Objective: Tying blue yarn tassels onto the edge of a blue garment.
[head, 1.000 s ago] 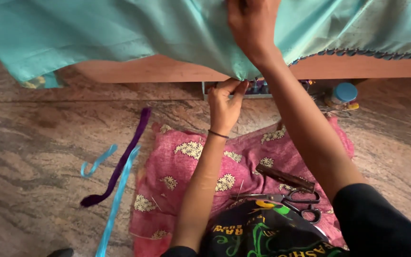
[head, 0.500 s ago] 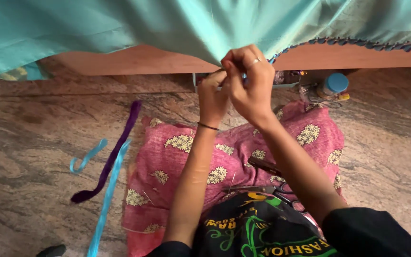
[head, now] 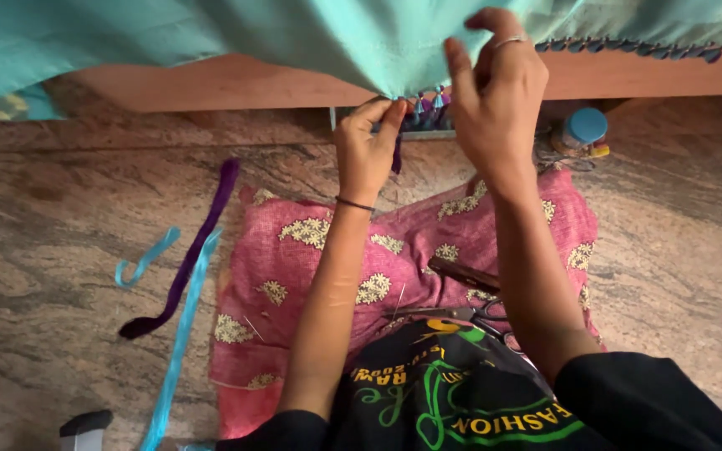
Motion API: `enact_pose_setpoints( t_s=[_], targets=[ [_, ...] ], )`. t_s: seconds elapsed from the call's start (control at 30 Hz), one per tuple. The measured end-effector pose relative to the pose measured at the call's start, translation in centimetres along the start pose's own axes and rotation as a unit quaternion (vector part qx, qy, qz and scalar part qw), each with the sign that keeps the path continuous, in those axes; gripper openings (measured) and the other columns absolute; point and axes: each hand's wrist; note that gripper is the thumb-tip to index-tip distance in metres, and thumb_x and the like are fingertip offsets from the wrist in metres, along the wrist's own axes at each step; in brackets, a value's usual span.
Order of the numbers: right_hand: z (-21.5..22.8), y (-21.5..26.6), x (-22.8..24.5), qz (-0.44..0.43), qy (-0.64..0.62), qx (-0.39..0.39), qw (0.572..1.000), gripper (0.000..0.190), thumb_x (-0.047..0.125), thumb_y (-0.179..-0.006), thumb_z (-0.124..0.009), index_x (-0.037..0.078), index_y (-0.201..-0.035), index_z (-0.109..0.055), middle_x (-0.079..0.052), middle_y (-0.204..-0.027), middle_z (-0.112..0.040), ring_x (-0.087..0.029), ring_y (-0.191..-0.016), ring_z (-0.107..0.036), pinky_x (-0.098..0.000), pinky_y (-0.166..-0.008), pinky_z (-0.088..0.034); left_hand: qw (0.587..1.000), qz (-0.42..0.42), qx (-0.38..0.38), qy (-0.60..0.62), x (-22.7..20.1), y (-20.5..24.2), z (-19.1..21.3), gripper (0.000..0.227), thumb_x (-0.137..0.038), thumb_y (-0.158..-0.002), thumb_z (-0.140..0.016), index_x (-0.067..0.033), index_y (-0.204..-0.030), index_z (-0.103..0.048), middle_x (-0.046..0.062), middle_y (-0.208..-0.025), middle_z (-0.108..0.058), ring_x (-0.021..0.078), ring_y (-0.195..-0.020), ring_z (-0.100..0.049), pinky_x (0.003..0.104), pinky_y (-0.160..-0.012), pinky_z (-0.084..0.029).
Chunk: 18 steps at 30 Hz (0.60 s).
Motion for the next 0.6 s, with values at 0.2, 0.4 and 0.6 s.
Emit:
enact_pose_setpoints(
  t_s=[0.2, 0.4, 0.6],
  targets=[
    [2.6, 2.0, 0.6, 0.092, 0.049, 0.063, 0.993, 0.013, -0.002, -0.092, -0.083, 0.003, -0.103, -0.078, -0.011, -0.091, -0.058, -0.016, -0.074, -0.061, -0.0301, -0.063, -0.048, 1.0, -0.003, -0.001, -0.005, -0.4, 0.1, 0.2, 0.024, -0.022, -0.1, -0.068, -0.0002, -0.095, -0.076, 0.01, -0.091, -0.077, 0.0163, -0.086, -0.075, 0.03, -0.081, -0.056],
    [7.7, 3.1, 8.8, 0.136, -0.06, 0.118, 0.982, 0.011, 0.0, -0.096, -0.084, 0.003, -0.104, -0.077, -0.01, -0.089, -0.061, -0.019, -0.073, -0.06, -0.0335, -0.063, -0.045, 1.0, 0.002, 0.001, -0.017, -0.7, 0.0, 0.3, 0.025, -0.024, -0.101, -0.067, -0.0005, -0.096, -0.075, 0.009, -0.09, -0.077, 0.0154, -0.084, -0.073, 0.029, -0.08, -0.055],
    [8.0, 4.1, 8.5, 0.128, -0.244, 0.217, 0.936, 0.004, 0.005, -0.097, -0.08, 0.003, -0.1, -0.076, -0.01, -0.086, -0.063, -0.02, -0.074, -0.061, -0.0346, -0.063, -0.046, 1.0, -0.005, 0.002, -0.001, -0.3, 0.0, 0.2, 0.025, -0.024, -0.102, -0.067, -0.001, -0.097, -0.075, 0.01, -0.092, -0.078, 0.0161, -0.086, -0.073, 0.029, -0.081, -0.055]
  ],
)
Point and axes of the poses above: each hand's wrist, its own y-axis away from the middle knuckle, its own z-axis out of the back of the hand, x = y × z
